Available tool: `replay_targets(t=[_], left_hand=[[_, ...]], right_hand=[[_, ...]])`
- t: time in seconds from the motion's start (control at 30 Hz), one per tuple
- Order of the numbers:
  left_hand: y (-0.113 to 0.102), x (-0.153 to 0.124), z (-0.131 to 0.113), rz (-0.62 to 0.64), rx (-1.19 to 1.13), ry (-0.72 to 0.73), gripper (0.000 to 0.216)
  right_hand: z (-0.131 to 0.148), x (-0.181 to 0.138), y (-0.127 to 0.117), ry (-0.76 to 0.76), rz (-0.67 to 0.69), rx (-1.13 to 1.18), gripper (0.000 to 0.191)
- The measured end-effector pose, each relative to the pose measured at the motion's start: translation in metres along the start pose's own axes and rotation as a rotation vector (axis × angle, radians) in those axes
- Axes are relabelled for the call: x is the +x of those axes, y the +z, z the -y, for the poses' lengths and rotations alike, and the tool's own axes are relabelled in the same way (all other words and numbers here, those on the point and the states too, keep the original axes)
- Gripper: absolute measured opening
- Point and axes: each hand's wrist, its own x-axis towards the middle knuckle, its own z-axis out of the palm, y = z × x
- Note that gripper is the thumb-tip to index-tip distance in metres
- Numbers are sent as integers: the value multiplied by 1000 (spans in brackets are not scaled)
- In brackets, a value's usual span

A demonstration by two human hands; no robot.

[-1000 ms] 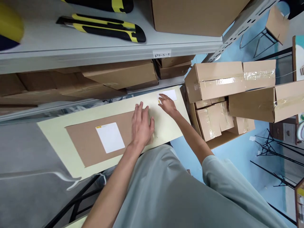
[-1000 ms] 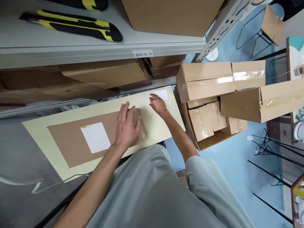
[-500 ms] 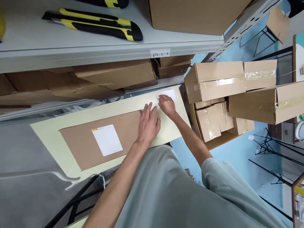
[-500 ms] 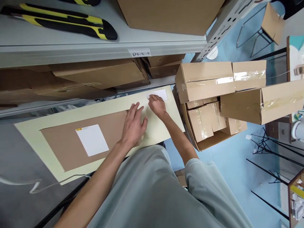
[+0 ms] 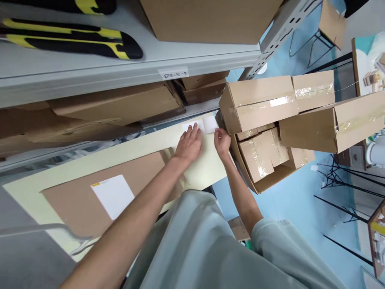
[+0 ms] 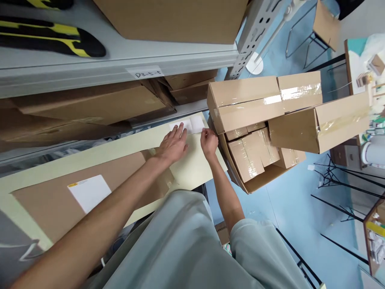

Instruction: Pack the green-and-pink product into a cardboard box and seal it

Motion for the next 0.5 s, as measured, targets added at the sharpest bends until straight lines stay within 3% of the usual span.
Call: replay_targets(t=[0.23,0.5], left_hand=[[11,54,1,166,86,-40,86],[18,82,14,240,209,14,100]], right_hand=[[-14,-3,6,94,57,68,37],[-36,-16,8,155,-3,167,37]])
